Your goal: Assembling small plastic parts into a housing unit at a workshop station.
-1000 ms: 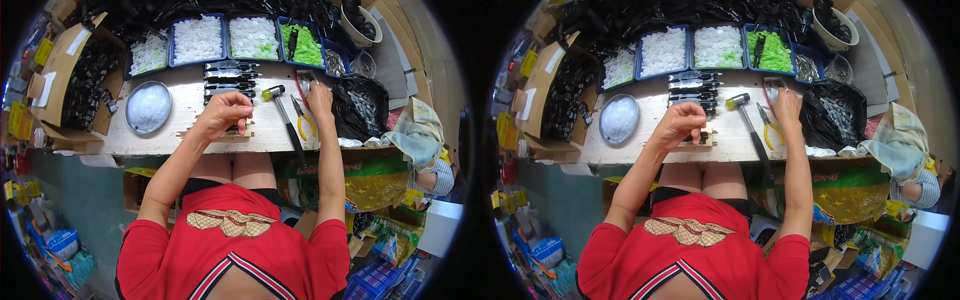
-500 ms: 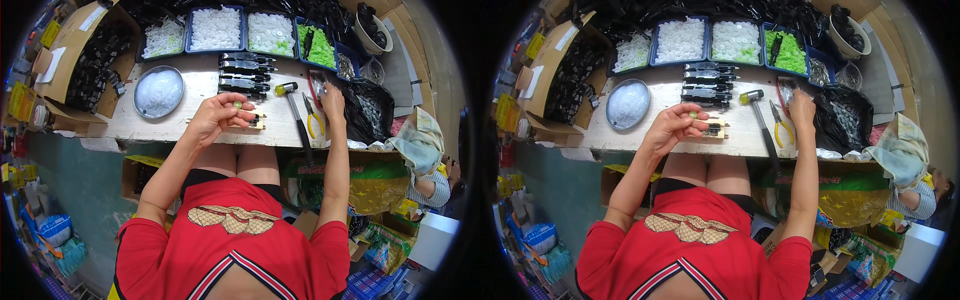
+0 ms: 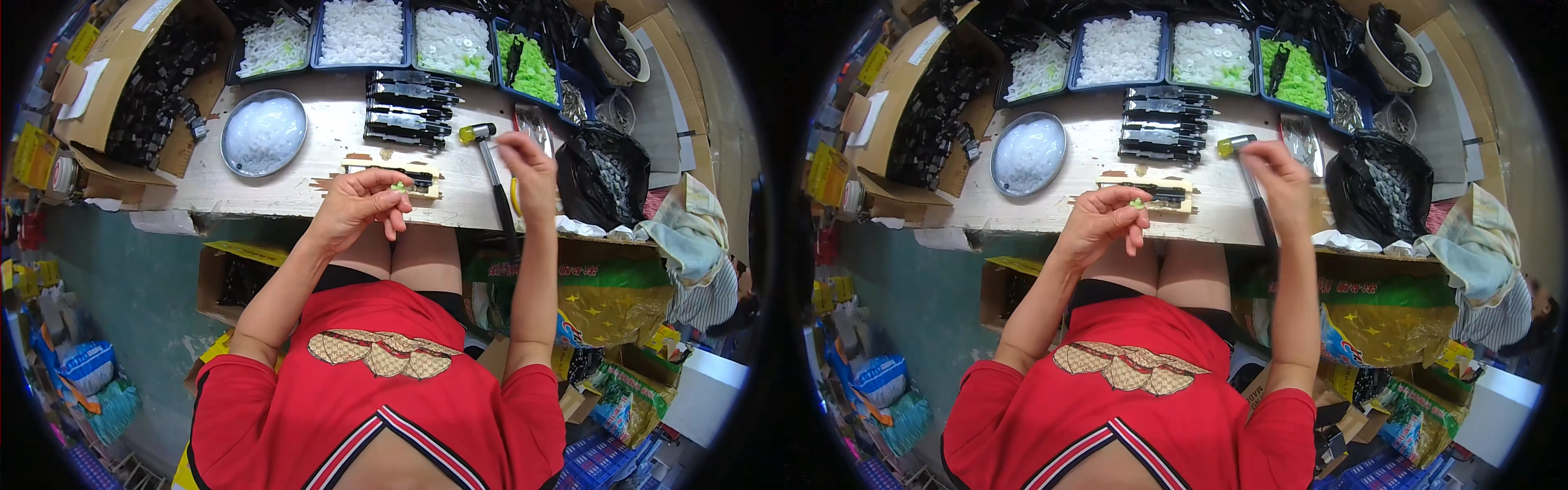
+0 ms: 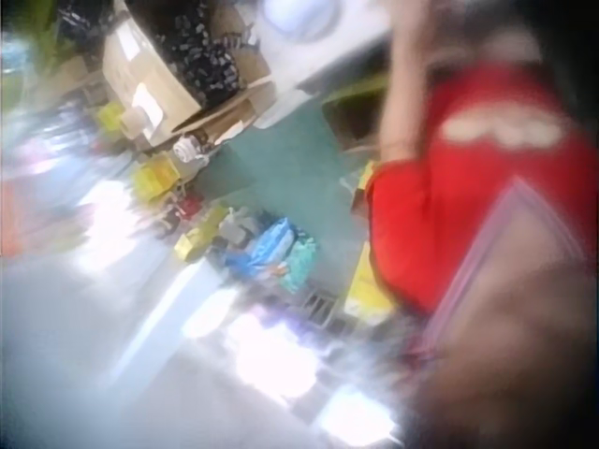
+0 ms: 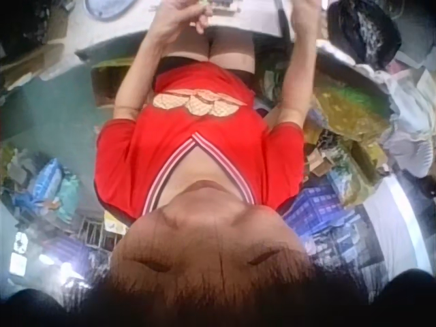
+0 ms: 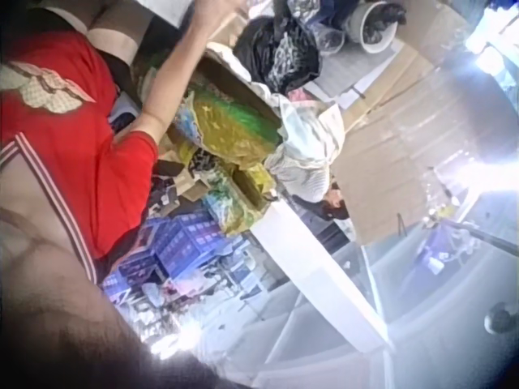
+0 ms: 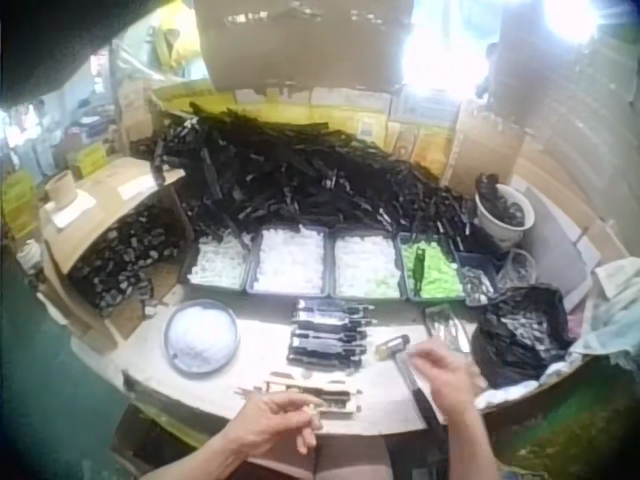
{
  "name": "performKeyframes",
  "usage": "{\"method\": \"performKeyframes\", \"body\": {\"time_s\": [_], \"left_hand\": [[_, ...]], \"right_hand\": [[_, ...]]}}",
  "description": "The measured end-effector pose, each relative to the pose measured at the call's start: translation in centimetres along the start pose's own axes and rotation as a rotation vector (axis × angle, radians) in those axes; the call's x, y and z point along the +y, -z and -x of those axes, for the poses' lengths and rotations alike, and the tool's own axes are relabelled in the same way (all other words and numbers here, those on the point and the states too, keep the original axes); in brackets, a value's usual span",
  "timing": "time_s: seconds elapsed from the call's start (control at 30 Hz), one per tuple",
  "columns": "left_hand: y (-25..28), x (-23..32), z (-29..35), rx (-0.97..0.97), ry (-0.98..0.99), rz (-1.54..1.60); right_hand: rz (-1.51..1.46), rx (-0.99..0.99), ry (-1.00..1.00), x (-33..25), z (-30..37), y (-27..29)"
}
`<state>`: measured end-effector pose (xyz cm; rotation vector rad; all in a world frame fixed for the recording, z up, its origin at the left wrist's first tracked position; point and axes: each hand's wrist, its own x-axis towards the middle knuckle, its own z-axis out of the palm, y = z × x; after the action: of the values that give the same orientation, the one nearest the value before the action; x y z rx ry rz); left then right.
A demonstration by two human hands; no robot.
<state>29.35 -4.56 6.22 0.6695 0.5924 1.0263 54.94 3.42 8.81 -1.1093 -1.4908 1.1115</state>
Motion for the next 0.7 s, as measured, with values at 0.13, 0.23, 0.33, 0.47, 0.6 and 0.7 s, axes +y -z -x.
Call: {"method": "performKeyframes", "body": {"time_s": [0.13,0.23,0.33,0.47,0.6,0.7], "left_hand": [[-0.3,-0.3,0.5,0.029,0.025,0.036],[0.2,-0.6,1.0,0.045,0.021,0.028],[0.4,-0.8,1.4,0.033,0.013,0.042],[0.4,-0.7,1.6,0.026,0.012,0.033],[0.6,-0.7,1.7,0.032,0.009,0.043],[0.8,-0.9,1.6,0.018,0.017,0.047]], "right_hand": [[-0.012,-0.245,0.076,-2.5,1.9,-5.8],[-0.029,-0.303,0.098,-2.3,2.3,-7.9],[-0.065,-0.313,0.062,-2.0,2.7,-8.8],[-0.085,-0.347,0.005,-1.9,2.8,-9.5],[-0.036,-0.382,0.006,-1.9,2.5,-9.6],[-0.166,-0.410,-0.139,-1.9,2.4,-9.8]]}}
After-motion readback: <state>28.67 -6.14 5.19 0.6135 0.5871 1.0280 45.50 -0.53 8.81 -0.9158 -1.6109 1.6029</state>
